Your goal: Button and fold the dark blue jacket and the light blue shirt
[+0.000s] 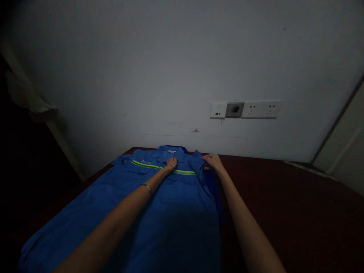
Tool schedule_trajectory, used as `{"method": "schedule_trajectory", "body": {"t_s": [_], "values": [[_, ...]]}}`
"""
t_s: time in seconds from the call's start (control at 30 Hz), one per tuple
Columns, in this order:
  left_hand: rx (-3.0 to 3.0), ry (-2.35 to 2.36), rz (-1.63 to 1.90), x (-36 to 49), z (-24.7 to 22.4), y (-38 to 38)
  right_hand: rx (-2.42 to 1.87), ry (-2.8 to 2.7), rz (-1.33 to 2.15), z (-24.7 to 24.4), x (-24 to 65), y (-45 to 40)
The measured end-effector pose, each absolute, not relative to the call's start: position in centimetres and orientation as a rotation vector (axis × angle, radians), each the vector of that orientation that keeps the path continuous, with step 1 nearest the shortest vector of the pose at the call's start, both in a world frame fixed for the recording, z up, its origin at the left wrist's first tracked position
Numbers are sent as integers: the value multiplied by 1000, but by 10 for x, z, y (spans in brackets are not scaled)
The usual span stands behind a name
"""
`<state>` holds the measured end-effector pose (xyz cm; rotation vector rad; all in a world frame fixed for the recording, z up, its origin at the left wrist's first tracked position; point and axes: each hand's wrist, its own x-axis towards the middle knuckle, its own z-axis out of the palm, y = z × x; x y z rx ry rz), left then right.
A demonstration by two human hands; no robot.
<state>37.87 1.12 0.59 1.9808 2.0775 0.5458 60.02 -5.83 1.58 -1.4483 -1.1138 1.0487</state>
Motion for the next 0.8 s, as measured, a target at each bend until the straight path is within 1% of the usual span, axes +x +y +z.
{"method": "schedule_trajectory", "body": {"t_s": [0.1,0.23,0.4,0.53,0.67,0.8], "values": [[1966,2097,583,375,4,9,-1541,-1178,975,9,640,-57],[1942,2091,658,376,-1,3,-1791,-1261,819,-2,674,-61],[1888,2037,785,374,-4,3,-2145,-1382,571,-18,691,-67],[1840,1967,921,372,-4,2,-2309,-1455,494,-29,691,-72],[1788,1885,1058,367,2,0,-2378,-1445,505,-21,684,-81],[1745,1844,1159,347,17,1,-2345,-1434,319,8,675,-88]]}}
